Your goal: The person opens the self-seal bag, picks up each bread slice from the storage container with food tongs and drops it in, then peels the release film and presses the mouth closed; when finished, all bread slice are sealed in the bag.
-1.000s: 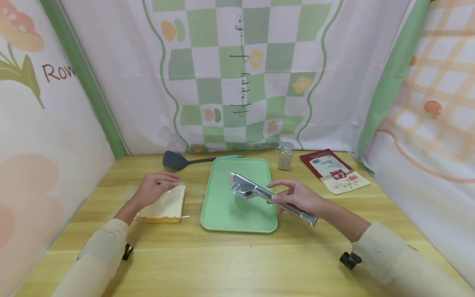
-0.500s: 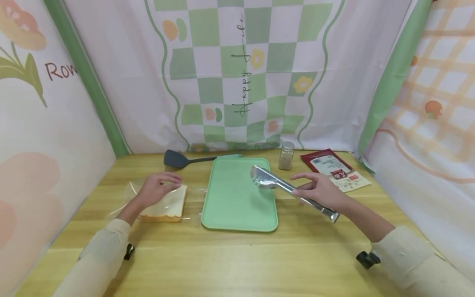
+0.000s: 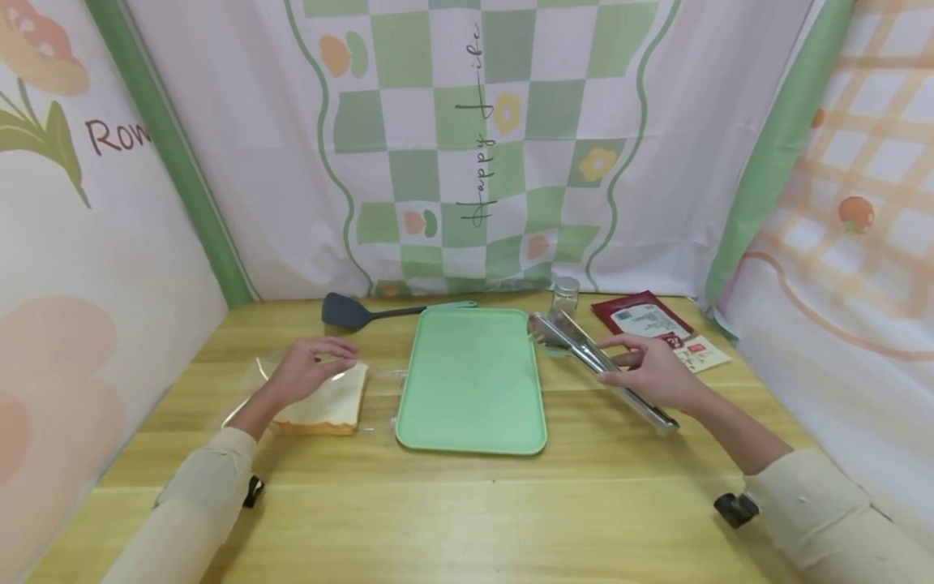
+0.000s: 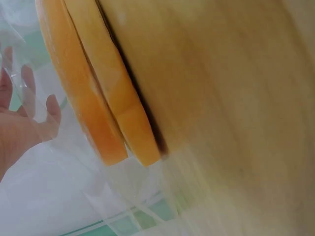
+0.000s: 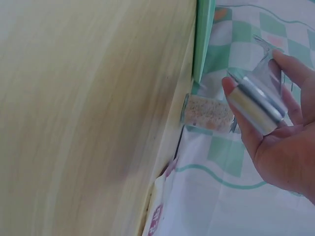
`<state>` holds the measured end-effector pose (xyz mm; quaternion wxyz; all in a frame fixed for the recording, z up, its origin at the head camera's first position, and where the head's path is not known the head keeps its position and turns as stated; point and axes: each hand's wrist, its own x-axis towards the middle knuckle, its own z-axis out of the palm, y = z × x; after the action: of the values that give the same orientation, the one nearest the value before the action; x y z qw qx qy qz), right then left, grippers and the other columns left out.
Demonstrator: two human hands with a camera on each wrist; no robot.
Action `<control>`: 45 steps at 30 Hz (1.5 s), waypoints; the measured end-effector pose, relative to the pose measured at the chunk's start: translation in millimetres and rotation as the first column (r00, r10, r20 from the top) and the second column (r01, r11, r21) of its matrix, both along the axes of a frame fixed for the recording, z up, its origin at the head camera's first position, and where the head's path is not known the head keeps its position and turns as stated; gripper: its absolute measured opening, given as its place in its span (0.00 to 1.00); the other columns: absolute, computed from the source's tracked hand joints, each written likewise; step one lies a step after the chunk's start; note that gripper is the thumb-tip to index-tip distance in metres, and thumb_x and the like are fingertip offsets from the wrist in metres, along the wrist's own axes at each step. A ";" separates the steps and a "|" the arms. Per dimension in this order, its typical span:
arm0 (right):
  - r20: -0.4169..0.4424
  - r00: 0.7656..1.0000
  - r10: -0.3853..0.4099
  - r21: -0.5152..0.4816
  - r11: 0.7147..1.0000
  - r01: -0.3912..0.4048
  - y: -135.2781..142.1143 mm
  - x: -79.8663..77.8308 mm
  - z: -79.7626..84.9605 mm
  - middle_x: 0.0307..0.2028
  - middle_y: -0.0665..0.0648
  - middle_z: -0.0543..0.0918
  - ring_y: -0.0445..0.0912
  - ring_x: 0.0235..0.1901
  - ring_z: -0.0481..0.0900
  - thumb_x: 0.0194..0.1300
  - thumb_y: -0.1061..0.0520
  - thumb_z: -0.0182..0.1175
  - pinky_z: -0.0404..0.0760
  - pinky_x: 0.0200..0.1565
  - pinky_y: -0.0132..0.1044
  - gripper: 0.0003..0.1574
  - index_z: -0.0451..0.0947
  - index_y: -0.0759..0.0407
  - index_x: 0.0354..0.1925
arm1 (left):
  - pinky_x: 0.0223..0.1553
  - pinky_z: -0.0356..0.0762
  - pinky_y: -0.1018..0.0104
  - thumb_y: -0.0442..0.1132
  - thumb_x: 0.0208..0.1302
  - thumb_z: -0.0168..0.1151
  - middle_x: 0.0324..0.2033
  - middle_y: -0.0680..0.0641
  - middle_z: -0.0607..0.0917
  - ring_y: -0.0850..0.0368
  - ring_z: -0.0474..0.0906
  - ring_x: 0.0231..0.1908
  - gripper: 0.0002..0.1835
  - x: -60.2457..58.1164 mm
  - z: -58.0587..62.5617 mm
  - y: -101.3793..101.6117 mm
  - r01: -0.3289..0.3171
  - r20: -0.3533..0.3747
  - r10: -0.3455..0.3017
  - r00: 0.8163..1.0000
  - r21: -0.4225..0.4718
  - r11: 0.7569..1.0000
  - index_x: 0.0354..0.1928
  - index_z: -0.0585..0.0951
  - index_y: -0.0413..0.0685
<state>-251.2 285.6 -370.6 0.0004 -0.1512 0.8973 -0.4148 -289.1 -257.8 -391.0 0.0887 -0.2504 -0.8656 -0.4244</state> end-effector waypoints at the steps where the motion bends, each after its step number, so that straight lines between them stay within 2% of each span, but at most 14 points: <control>1: -0.002 1.000 -0.004 0.017 1.000 0.004 1.5 -0.7 -0.7 0.59 0.73 0.76 0.62 0.50 0.83 0.58 0.51 0.74 0.85 0.42 0.44 0.36 0.75 0.61 0.61 | 0.50 0.80 0.46 0.33 0.60 0.70 0.45 0.42 0.88 0.42 0.81 0.52 0.06 -0.2 0.1 -0.2 0.005 -0.004 -0.005 1.000 0.000 1.000 0.38 0.88 0.39; 6: 0.004 1.000 -0.022 0.078 0.997 0.021 9.6 -4.2 -5.8 0.64 0.74 0.70 0.64 0.52 0.81 0.57 0.53 0.74 0.85 0.43 0.48 0.35 0.75 0.62 0.60 | 0.52 0.78 0.43 0.33 0.60 0.70 0.45 0.42 0.88 0.41 0.81 0.52 0.05 -0.7 0.2 -1.0 0.011 -0.010 -0.011 1.000 -0.004 1.000 0.37 0.88 0.40; 14: -0.008 0.999 -0.035 0.150 0.988 0.036 21.5 -8.4 -13.6 0.63 0.77 0.70 0.67 0.53 0.79 0.55 0.50 0.75 0.85 0.43 0.50 0.37 0.76 0.64 0.59 | 0.48 0.80 0.45 0.35 0.62 0.69 0.47 0.41 0.87 0.41 0.80 0.54 0.06 -1.3 -1.2 -2.2 -0.002 0.016 0.002 1.000 -0.007 1.000 0.38 0.88 0.40; 17: -0.032 0.999 -0.042 0.201 0.978 0.048 25.2 -9.2 -16.4 0.62 0.79 0.69 0.68 0.52 0.80 0.54 0.50 0.76 0.85 0.42 0.51 0.38 0.77 0.64 0.58 | 0.52 0.77 0.42 0.36 0.62 0.69 0.47 0.41 0.87 0.40 0.79 0.55 0.07 -2.3 -2.8 -2.4 -0.001 0.035 0.001 0.999 0.000 1.000 0.39 0.88 0.39; 21: -0.045 0.997 -0.058 0.242 0.968 0.067 28.1 -10.3 -19.6 0.61 0.81 0.68 0.68 0.50 0.81 0.51 0.50 0.78 0.85 0.42 0.52 0.39 0.77 0.65 0.58 | 0.59 0.69 0.37 0.36 0.62 0.69 0.48 0.42 0.87 0.40 0.79 0.55 0.07 -2.5 -3.6 -2.6 0.002 0.042 -0.002 0.999 -0.010 1.000 0.40 0.88 0.40; 28: -0.031 0.996 -0.079 0.256 0.963 0.084 32.6 -11.4 -22.0 0.62 0.81 0.68 0.69 0.51 0.80 0.50 0.46 0.78 0.84 0.42 0.52 0.43 0.76 0.65 0.58 | 0.56 0.71 0.35 0.36 0.62 0.70 0.46 0.42 0.87 0.40 0.80 0.53 0.08 -1.9 -4.7 -4.9 0.014 0.019 -0.013 1.000 -0.026 1.000 0.39 0.88 0.39; 32: -0.043 0.995 -0.088 0.277 0.956 0.097 35.3 -11.7 -21.0 0.58 0.81 0.72 0.69 0.50 0.80 0.50 0.45 0.78 0.84 0.42 0.54 0.44 0.75 0.66 0.59 | 0.56 0.72 0.36 0.37 0.62 0.70 0.45 0.43 0.88 0.41 0.80 0.53 0.07 -2.8 -5.9 -5.7 0.018 0.014 -0.017 1.000 -0.026 0.999 0.39 0.88 0.40; 40: -0.053 0.994 -0.094 0.287 0.952 0.105 35.9 -12.1 -20.8 0.55 0.81 0.75 0.68 0.49 0.81 0.49 0.43 0.78 0.84 0.42 0.53 0.45 0.76 0.67 0.57 | 0.54 0.72 0.36 0.38 0.62 0.70 0.46 0.44 0.87 0.42 0.80 0.53 0.07 -1.4 -4.7 -5.6 0.022 0.033 -0.021 0.999 -0.050 0.999 0.40 0.88 0.42; 45: -0.020 0.995 -0.102 0.295 0.950 0.104 31.6 -8.7 -20.9 0.57 0.80 0.74 0.70 0.52 0.78 0.52 0.42 0.76 0.82 0.47 0.57 0.46 0.73 0.69 0.58 | 0.56 0.71 0.36 0.36 0.63 0.69 0.47 0.42 0.87 0.40 0.80 0.53 0.07 0.4 -5.1 -5.9 0.058 0.051 -0.055 0.997 -0.058 0.997 0.40 0.87 0.41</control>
<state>-259.9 317.2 -391.5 -0.0005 -0.1033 0.9559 -0.2750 -288.7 -263.7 -396.1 0.0476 -0.2667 -0.8723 -0.4071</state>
